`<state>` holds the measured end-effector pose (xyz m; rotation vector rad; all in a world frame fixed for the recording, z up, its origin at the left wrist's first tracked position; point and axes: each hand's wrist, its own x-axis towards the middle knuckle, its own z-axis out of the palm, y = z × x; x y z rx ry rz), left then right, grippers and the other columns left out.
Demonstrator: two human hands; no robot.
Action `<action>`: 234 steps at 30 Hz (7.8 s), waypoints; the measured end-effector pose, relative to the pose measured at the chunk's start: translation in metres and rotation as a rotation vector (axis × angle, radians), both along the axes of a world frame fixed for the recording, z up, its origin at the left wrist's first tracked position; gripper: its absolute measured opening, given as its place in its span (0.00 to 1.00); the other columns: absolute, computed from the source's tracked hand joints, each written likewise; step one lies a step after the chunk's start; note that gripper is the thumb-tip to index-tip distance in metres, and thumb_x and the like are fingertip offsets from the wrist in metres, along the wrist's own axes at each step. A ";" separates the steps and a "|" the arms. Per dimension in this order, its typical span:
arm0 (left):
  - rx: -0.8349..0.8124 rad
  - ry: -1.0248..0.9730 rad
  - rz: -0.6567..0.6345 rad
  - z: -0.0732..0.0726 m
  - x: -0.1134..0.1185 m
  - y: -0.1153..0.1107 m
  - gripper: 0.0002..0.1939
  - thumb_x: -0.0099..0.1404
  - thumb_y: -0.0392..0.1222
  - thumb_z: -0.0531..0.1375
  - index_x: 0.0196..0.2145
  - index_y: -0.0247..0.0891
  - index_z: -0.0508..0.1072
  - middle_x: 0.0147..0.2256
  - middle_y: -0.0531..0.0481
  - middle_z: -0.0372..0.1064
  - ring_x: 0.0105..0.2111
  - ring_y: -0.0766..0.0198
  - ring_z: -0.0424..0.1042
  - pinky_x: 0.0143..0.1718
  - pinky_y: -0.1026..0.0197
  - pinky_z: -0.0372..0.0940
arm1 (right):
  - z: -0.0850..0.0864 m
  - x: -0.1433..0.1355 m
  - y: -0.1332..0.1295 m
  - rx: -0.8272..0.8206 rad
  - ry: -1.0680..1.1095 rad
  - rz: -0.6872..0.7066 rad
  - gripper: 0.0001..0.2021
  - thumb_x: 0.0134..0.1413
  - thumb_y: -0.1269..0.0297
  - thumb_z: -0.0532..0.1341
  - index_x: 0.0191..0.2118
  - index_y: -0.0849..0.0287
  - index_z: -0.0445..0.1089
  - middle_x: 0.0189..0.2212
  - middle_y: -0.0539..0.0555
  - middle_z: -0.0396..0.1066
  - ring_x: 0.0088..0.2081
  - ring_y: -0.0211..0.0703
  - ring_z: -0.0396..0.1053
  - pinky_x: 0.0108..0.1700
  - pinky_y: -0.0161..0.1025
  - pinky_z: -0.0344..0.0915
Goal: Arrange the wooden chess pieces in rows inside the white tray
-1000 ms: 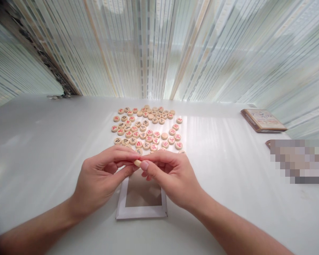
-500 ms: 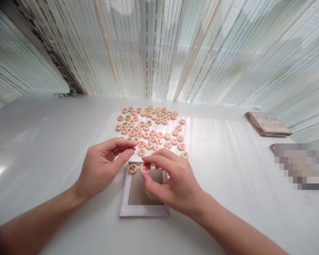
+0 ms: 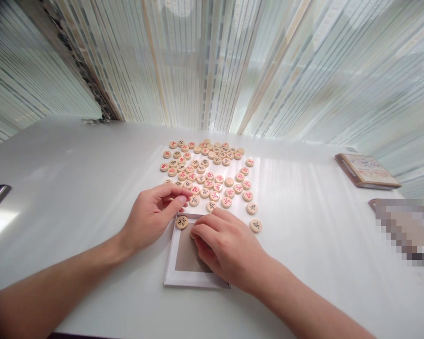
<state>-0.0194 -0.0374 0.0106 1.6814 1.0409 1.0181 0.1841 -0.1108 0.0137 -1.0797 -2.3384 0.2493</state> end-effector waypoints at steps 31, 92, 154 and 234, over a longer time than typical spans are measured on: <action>0.002 -0.086 -0.010 0.005 -0.001 -0.004 0.13 0.74 0.41 0.58 0.40 0.39 0.83 0.40 0.47 0.82 0.42 0.56 0.81 0.39 0.60 0.76 | -0.001 -0.029 0.008 0.173 0.001 -0.077 0.07 0.71 0.75 0.62 0.45 0.60 0.78 0.42 0.58 0.83 0.38 0.47 0.74 0.39 0.43 0.73; -0.034 -0.112 0.000 0.005 -0.002 -0.001 0.13 0.74 0.43 0.58 0.41 0.39 0.83 0.40 0.47 0.80 0.40 0.57 0.80 0.38 0.59 0.77 | -0.007 -0.044 -0.001 0.304 -0.094 -0.245 0.08 0.71 0.76 0.61 0.42 0.65 0.80 0.36 0.59 0.81 0.32 0.45 0.73 0.33 0.41 0.69; 0.367 0.464 0.094 0.009 -0.034 0.047 0.10 0.70 0.41 0.59 0.39 0.41 0.82 0.44 0.44 0.80 0.45 0.53 0.78 0.35 0.59 0.71 | -0.008 0.050 0.048 -0.019 0.440 -0.674 0.14 0.64 0.54 0.65 0.32 0.57 0.81 0.27 0.52 0.79 0.27 0.43 0.71 0.30 0.39 0.67; 0.282 0.385 0.201 0.012 -0.010 0.127 0.11 0.66 0.43 0.63 0.42 0.40 0.84 0.39 0.48 0.85 0.38 0.56 0.83 0.43 0.57 0.75 | 0.041 0.090 0.135 -0.364 0.201 -0.626 0.12 0.61 0.58 0.64 0.36 0.57 0.85 0.33 0.54 0.84 0.34 0.49 0.80 0.36 0.42 0.72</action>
